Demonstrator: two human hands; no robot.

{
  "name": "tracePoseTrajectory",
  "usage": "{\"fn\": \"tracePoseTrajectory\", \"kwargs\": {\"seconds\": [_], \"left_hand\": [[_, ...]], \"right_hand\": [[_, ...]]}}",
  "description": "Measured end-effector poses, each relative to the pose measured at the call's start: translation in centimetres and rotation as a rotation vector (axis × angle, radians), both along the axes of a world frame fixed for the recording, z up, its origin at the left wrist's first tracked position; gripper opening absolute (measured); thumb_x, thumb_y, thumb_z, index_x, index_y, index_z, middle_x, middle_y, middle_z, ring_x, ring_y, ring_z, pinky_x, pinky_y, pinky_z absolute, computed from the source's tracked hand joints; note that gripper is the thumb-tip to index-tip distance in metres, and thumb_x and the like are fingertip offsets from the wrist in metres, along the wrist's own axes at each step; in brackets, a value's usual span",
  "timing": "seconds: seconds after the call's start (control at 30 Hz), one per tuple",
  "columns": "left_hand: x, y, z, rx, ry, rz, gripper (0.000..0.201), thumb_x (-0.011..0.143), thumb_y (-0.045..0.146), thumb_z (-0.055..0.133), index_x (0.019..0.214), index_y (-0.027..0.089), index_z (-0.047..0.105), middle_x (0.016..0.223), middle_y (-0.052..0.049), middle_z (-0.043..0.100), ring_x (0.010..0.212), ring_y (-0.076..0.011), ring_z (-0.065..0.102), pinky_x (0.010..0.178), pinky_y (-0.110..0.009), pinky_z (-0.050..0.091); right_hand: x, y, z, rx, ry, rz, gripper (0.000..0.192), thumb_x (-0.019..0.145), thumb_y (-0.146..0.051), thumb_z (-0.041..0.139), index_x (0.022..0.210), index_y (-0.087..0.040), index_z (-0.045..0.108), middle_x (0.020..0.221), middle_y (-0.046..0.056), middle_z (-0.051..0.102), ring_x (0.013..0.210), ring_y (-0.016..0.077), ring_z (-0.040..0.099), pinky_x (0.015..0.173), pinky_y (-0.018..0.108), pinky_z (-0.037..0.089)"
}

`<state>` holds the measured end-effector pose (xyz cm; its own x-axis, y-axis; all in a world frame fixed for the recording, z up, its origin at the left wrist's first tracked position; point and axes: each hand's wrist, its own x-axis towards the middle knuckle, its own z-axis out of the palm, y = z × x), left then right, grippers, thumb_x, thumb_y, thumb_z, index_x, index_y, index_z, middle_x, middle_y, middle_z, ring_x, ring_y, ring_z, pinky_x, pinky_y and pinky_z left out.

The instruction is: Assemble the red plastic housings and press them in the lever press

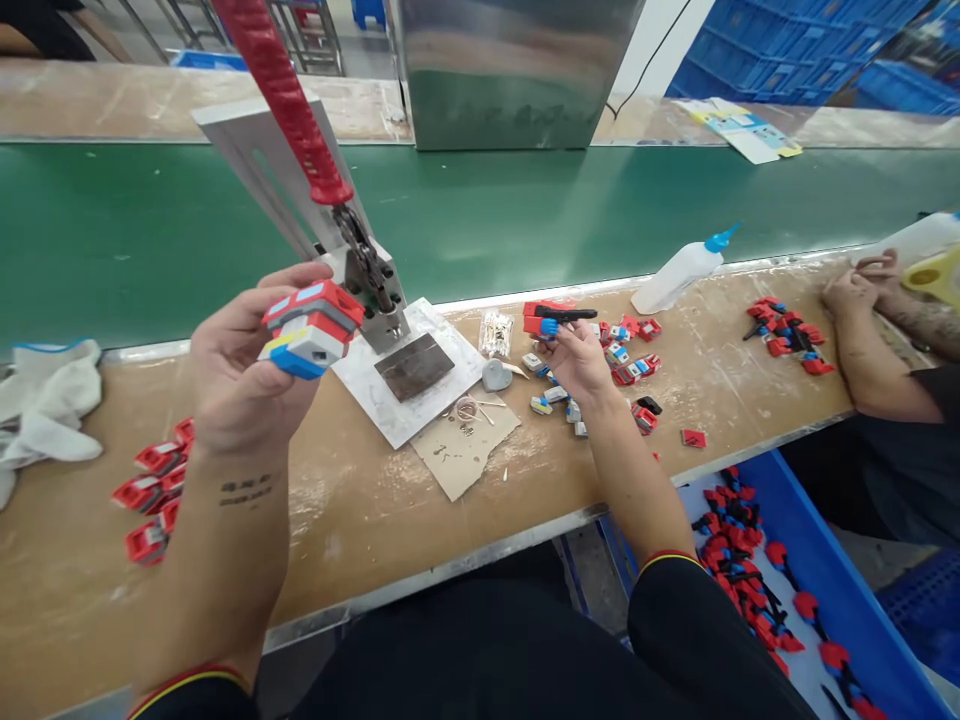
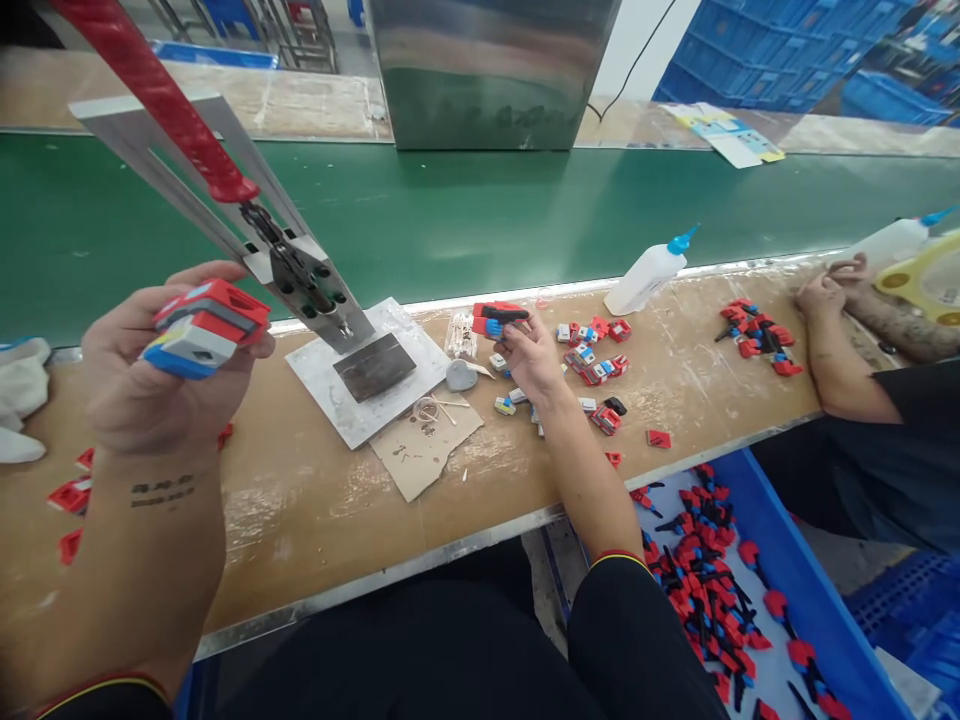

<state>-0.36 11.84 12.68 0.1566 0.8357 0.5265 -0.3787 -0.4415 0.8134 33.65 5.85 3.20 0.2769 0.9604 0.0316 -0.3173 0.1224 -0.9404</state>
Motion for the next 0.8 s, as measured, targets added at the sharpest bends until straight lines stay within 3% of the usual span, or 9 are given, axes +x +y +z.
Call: {"fn": "tracePoseTrajectory", "kwargs": {"seconds": [0.27,0.43,0.53,0.67,0.73,0.8], "left_hand": [[-1.2,-0.8,-1.7,-0.024,0.002,0.013,0.053,0.05,0.053,0.1,0.091,0.025,0.081,0.104,-0.005,0.079,0.081,-0.0227,0.071,0.068,-0.041,0.06],[-1.4,-1.2,-2.2,-0.021,-0.001,0.05,0.05,0.05,0.055,0.099,0.086,0.025,0.082,0.098,-0.005,0.078,0.075,-0.0209,0.067,0.063,-0.04,0.059],[-1.8,-1.3,-2.7,-0.066,-0.001,0.106,0.049,0.046,0.054,0.098,0.082,0.025,0.083,0.092,-0.006,0.078,0.069,-0.0201,0.066,0.057,-0.037,0.057],[-3.3,-2.5,-3.3,-0.133,0.041,0.229,0.046,0.043,0.051,0.097,0.081,0.029,0.082,0.084,-0.002,0.077,0.069,-0.0229,0.068,0.058,-0.04,0.06],[-5.0,-4.3,-3.3,-0.189,0.026,0.245,0.049,0.045,0.048,0.097,0.09,0.035,0.082,0.09,-0.001,0.079,0.084,-0.0302,0.073,0.068,-0.05,0.065],[-7.1,-6.9,-3.2,-0.246,0.007,0.238,0.057,0.047,0.045,0.096,0.102,0.037,0.081,0.1,-0.002,0.08,0.098,-0.0365,0.075,0.077,-0.058,0.066]], "right_hand": [[-0.6,-1.5,0.2,-0.053,-0.137,0.046,0.04,0.082,-0.062,0.072,0.106,-0.032,0.061,0.104,0.003,0.076,0.11,0.0257,0.075,0.083,0.041,0.061],[-1.3,-2.0,0.8,-0.095,0.016,0.051,0.038,0.076,-0.056,0.078,0.099,-0.03,0.062,0.1,0.001,0.077,0.1,0.0238,0.077,0.079,0.038,0.061],[-0.1,-3.3,1.1,-0.096,0.06,-0.003,0.036,0.075,-0.055,0.077,0.097,-0.03,0.063,0.095,0.0,0.077,0.094,0.024,0.076,0.075,0.038,0.061],[6.8,-6.5,1.2,-0.057,-0.046,-0.299,0.035,0.071,-0.05,0.077,0.094,-0.029,0.059,0.094,-0.001,0.074,0.087,0.0211,0.074,0.071,0.035,0.06],[12.1,-8.1,0.9,-0.082,-0.3,-0.567,0.038,0.069,-0.044,0.076,0.093,-0.029,0.052,0.093,-0.002,0.07,0.082,0.0184,0.072,0.067,0.031,0.057],[17.2,-9.5,0.4,-0.251,-0.625,-0.923,0.041,0.068,-0.039,0.074,0.093,-0.029,0.043,0.086,-0.004,0.064,0.075,0.0165,0.067,0.064,0.029,0.053]]}}
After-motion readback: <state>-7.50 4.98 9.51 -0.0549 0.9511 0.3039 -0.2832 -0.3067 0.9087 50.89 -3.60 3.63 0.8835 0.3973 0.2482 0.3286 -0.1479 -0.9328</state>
